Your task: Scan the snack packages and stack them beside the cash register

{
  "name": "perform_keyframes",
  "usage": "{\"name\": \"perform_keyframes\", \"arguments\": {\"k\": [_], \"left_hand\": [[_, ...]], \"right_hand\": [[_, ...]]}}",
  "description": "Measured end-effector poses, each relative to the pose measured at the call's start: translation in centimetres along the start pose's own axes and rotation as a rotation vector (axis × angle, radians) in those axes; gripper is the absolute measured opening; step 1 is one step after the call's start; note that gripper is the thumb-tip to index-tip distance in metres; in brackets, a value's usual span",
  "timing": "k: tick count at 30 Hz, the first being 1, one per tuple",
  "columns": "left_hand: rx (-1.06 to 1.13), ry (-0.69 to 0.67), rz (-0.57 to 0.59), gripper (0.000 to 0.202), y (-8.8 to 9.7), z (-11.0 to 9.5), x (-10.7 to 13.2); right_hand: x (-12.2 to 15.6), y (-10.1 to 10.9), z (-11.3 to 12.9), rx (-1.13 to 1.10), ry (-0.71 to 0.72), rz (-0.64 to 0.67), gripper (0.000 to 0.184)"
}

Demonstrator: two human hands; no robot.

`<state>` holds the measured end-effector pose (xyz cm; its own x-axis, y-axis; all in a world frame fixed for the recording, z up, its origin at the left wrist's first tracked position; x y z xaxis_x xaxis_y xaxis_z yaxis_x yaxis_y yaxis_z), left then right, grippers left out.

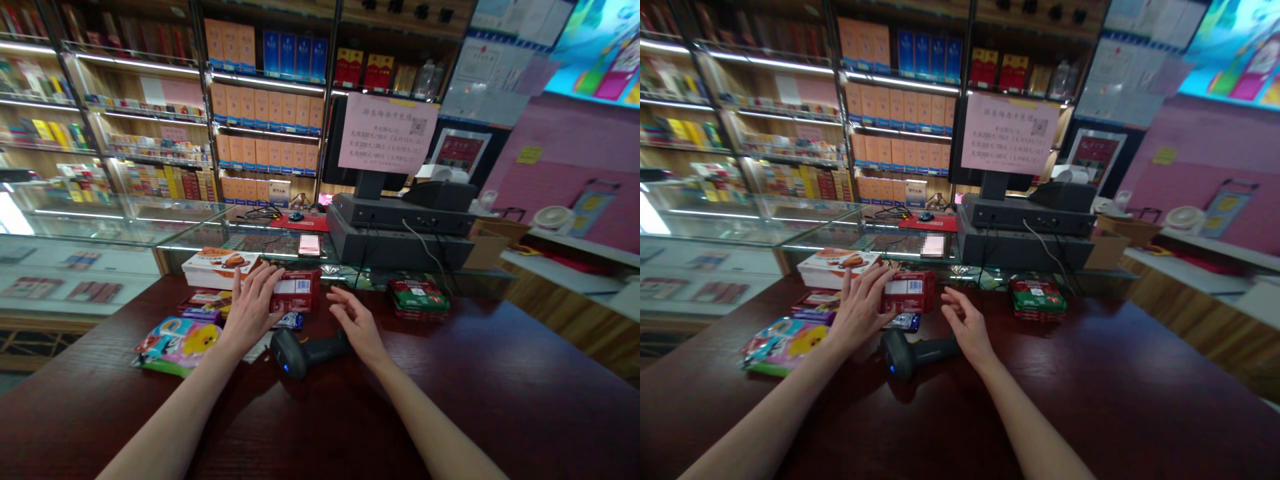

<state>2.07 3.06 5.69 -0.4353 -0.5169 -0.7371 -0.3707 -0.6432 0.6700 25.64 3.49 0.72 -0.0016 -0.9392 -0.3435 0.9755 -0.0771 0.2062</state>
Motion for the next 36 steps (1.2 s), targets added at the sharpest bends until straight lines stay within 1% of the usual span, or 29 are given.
{"name": "perform_keyframes", "arguments": {"k": [3, 9, 14, 19, 22, 26, 28, 33, 36], "left_hand": [[0.008, -0.026, -0.002, 0.080, 0.0, -0.5, -0.1], [0.026, -0.061, 0.007, 0.075, 0.4, -1.3, -0.3], [0.018, -0.077, 0.019, 0.072, 0.4, -1.7, -0.4], [-0.005, -0.074, 0.034, 0.071, 0.2, -1.7, -0.5], [0.006, -0.058, 0.038, 0.074, 0.2, -1.6, -0.6], [0.036, -0.030, 0.058, 0.079, -0.2, -1.4, -0.6], [0.068, -0.024, 0.065, 0.081, -0.5, -1.3, -0.6], [0.238, -0.010, 0.095, 0.090, -0.9, -1.2, -0.5], [0.319, -0.005, 0.121, 0.087, -1.0, -1.2, -0.4]], "right_hand": [[-0.3, 0.0, 0.1, -0.052, -0.021, -0.023, 0.048], [-0.7, -0.6, 0.0, -0.140, -0.074, -0.014, 0.053], [-0.8, -0.8, 0.1, -0.175, -0.102, -0.028, 0.044], [-0.9, -1.2, 0.6, -0.141, -0.097, -0.013, 0.026], [-0.9, -1.4, 0.7, -0.150, -0.095, -0.004, 0.025], [-0.9, -1.4, 0.8, -0.170, -0.091, -0.037, 0.027], [-0.9, -1.3, 0.9, -0.163, -0.089, -0.065, 0.028], [-0.9, -0.7, 0.8, -0.106, -0.098, -0.133, 0.030], [-1.0, -0.5, 0.8, -0.099, -0.099, -0.146, 0.029]]}}
Point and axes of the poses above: each hand's wrist, its own x-axis away from the middle knuckle, its own y-axis out of the back of the hand, z = x × y, the point moved 6 cm from there along -x, towards the middle knuckle, and after that the axes turned 6 degrees about -y, right-handed, at the moved point
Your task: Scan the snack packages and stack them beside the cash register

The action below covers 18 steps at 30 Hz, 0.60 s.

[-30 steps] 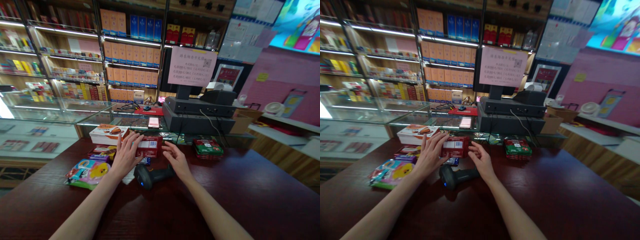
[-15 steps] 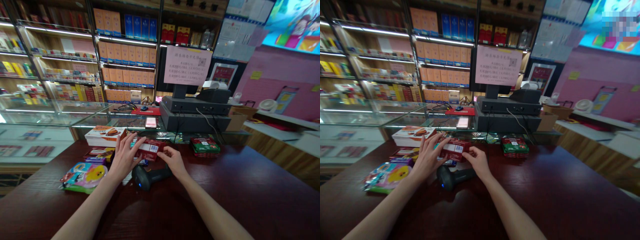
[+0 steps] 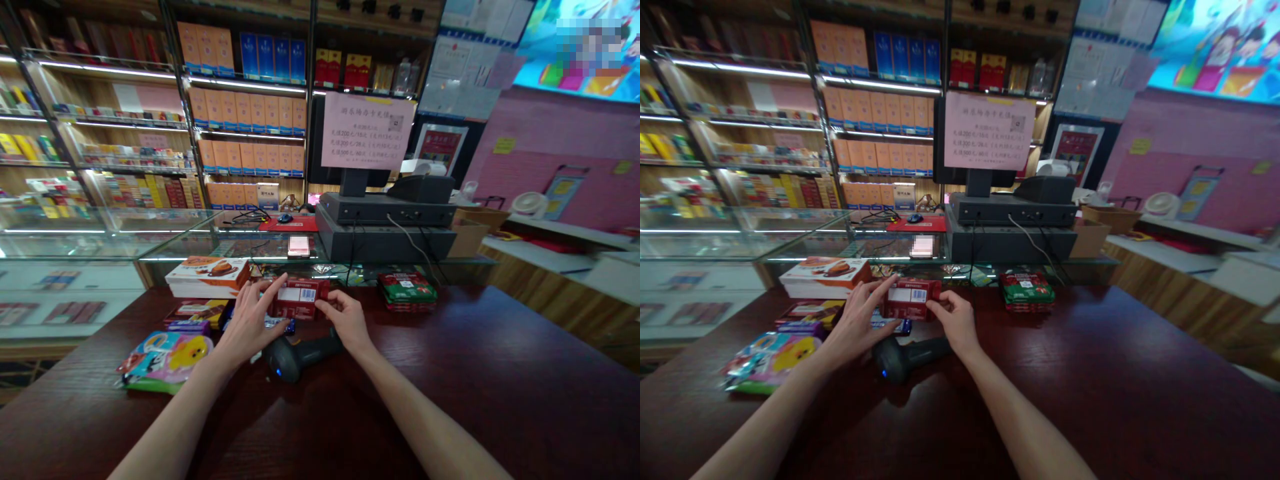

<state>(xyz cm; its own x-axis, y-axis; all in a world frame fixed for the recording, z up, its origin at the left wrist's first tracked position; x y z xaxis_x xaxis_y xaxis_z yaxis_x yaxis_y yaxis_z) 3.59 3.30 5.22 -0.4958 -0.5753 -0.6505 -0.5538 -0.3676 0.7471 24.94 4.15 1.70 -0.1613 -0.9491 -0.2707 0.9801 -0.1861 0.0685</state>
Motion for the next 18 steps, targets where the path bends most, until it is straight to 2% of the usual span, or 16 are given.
{"name": "perform_keyframes", "arguments": {"k": [2, 7, 10, 14, 16, 18], "left_hand": [[0.035, 0.004, 0.002, 0.077, -0.1, 0.2, 0.0], [0.054, 0.017, -0.078, 0.053, -0.3, 0.9, -0.2], [0.073, 0.042, -0.138, 0.055, 0.0, 1.0, -0.1], [0.077, 0.111, -0.253, 0.060, 0.6, 1.3, 0.2], [0.050, 0.106, -0.296, 0.047, 0.7, 1.5, 0.4], [0.008, 0.093, -0.328, 0.029, 0.6, 1.7, 0.5]], "right_hand": [[0.0, 0.1, 0.1, 0.006, 0.004, -0.007, 0.029], [-0.1, 0.4, -0.1, 0.028, 0.017, -0.037, 0.029], [-0.2, 0.5, -0.3, 0.038, 0.035, -0.048, 0.028], [-0.1, 1.2, 0.2, 0.099, 0.159, -0.135, 0.026], [-0.1, 1.5, 0.5, 0.125, 0.202, -0.174, 0.027], [-0.1, 1.4, 0.4, 0.125, 0.189, -0.158, 0.027]]}}
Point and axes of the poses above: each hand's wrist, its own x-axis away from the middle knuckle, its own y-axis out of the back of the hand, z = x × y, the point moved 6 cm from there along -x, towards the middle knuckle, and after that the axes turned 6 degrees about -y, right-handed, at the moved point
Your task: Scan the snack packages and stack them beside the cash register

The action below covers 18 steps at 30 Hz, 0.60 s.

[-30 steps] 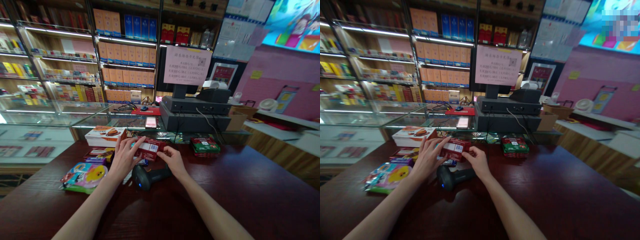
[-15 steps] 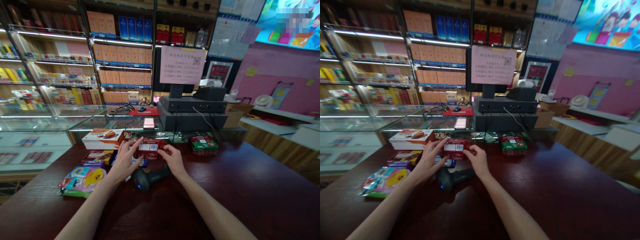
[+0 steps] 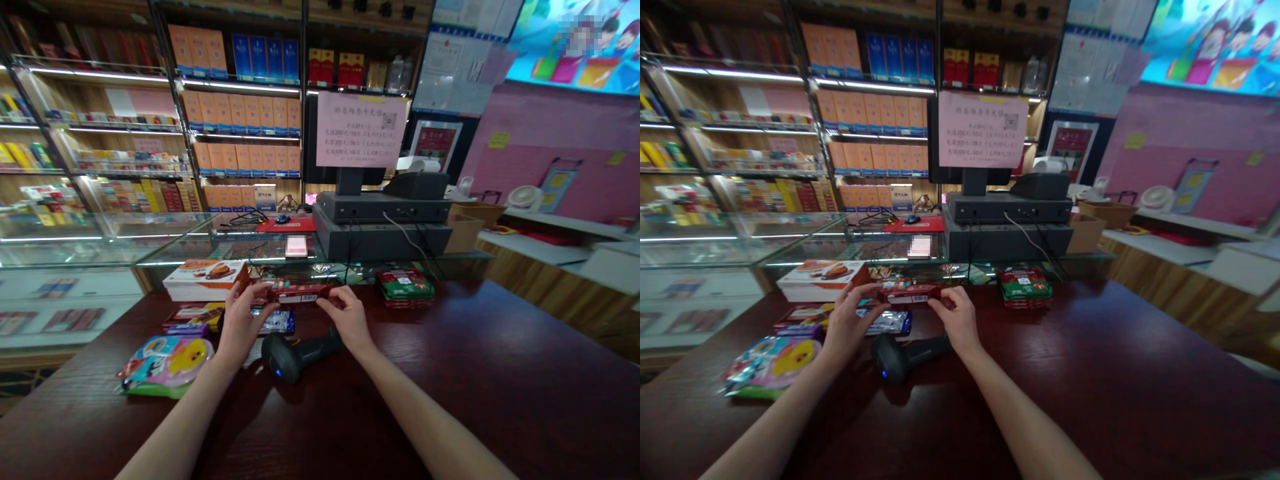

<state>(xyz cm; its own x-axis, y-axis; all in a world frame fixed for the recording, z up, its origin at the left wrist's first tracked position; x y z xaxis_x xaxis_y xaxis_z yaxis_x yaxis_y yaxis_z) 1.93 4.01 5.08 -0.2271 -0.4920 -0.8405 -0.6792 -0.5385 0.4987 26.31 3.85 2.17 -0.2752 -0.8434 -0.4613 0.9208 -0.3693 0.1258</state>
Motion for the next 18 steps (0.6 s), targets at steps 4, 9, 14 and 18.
{"name": "perform_keyframes", "arguments": {"k": [4, 9, 14, 18], "left_hand": [[-0.050, 0.015, -0.034, 0.013, -0.11, 0.47, 0.26], [-0.031, 0.015, -0.013, 0.008, 0.16, 0.17, 0.18], [-0.080, 0.025, 0.038, 0.003, 0.62, 0.05, 0.08], [-0.123, 0.028, 0.110, 0.007, 0.46, 0.42, 0.22]], "right_hand": [[0.21, -0.71, -0.51, -0.047, -0.086, 0.114, 0.025], [0.44, -0.84, -0.21, -0.074, -0.070, 0.142, 0.021], [0.49, -0.55, -0.27, 0.013, -0.037, 0.154, 0.027], [0.62, -0.52, -0.08, 0.131, -0.010, 0.202, 0.044]]}}
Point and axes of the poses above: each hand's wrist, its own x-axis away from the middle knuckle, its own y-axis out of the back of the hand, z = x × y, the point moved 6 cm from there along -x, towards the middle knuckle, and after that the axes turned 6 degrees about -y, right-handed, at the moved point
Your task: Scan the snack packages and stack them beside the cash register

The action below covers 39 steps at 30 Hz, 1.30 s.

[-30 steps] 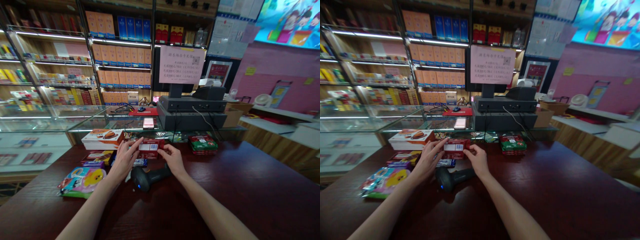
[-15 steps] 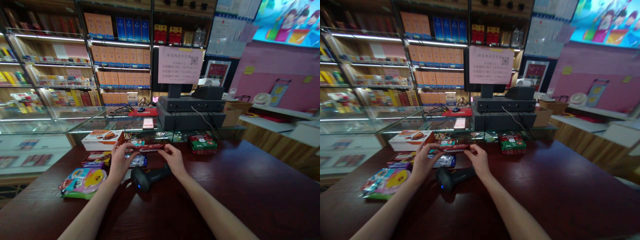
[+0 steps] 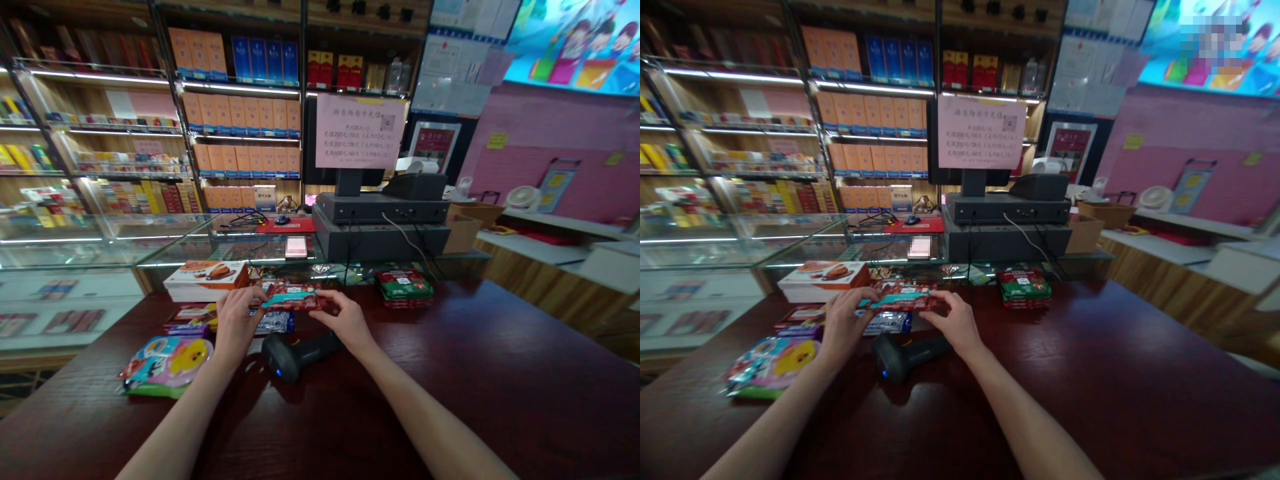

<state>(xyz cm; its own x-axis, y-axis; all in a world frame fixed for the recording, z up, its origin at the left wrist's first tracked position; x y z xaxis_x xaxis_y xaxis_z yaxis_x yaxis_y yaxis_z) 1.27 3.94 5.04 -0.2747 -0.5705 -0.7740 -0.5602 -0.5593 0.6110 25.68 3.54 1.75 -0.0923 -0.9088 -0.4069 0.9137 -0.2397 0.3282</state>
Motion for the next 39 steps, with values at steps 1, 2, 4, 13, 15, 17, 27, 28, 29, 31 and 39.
{"name": "perform_keyframes", "arguments": {"k": [1, 2, 4, 13, 15, 17, 27, 28, 29, 31, 39], "left_hand": [[-0.011, -0.003, 0.015, 0.009, -0.1, 0.1, 0.0], [-0.021, -0.007, 0.028, 0.010, -0.1, 0.1, 0.1], [-0.047, -0.022, 0.045, 0.015, 0.0, 0.0, 0.1], [-0.120, -0.053, 0.075, 0.023, 0.2, -0.8, 0.0], [-0.111, -0.048, 0.081, 0.027, 0.0, -0.7, 0.1], [-0.084, -0.045, 0.084, 0.032, -0.2, -0.8, 0.1], [0.077, -0.060, 0.085, 0.043, -1.9, -0.7, -0.3], [0.087, -0.065, 0.095, 0.045, -2.1, -0.6, -0.4], [0.095, -0.070, 0.106, 0.047, -2.3, -0.5, -0.5], [0.107, -0.076, 0.132, 0.051, -2.7, -0.3, -0.6], [0.131, -0.121, 0.246, 0.064, -3.6, -0.6, -0.9]], "right_hand": [[0.1, 0.0, 0.1, 0.025, 0.001, 0.012, 0.048], [0.1, 0.0, 0.2, 0.040, 0.000, 0.023, 0.050], [0.3, -0.1, 0.5, 0.039, -0.007, 0.042, 0.052], [0.4, 0.0, 0.6, 0.006, 0.019, 0.021, 0.054], [0.4, 0.1, 0.7, 0.013, 0.033, 0.017, 0.055], [0.4, 0.3, 0.7, 0.025, 0.042, 0.014, 0.056], [0.0, 1.4, 0.8, 0.041, 0.087, -0.031, 0.056], [0.0, 1.5, 0.7, 0.045, 0.092, -0.038, 0.056], [-0.1, 1.6, 0.5, 0.051, 0.097, -0.044, 0.056], [-0.3, 1.9, 0.3, 0.073, 0.109, -0.053, 0.057], [-0.5, 2.8, -0.3, 0.201, 0.196, -0.067, 0.057]]}}
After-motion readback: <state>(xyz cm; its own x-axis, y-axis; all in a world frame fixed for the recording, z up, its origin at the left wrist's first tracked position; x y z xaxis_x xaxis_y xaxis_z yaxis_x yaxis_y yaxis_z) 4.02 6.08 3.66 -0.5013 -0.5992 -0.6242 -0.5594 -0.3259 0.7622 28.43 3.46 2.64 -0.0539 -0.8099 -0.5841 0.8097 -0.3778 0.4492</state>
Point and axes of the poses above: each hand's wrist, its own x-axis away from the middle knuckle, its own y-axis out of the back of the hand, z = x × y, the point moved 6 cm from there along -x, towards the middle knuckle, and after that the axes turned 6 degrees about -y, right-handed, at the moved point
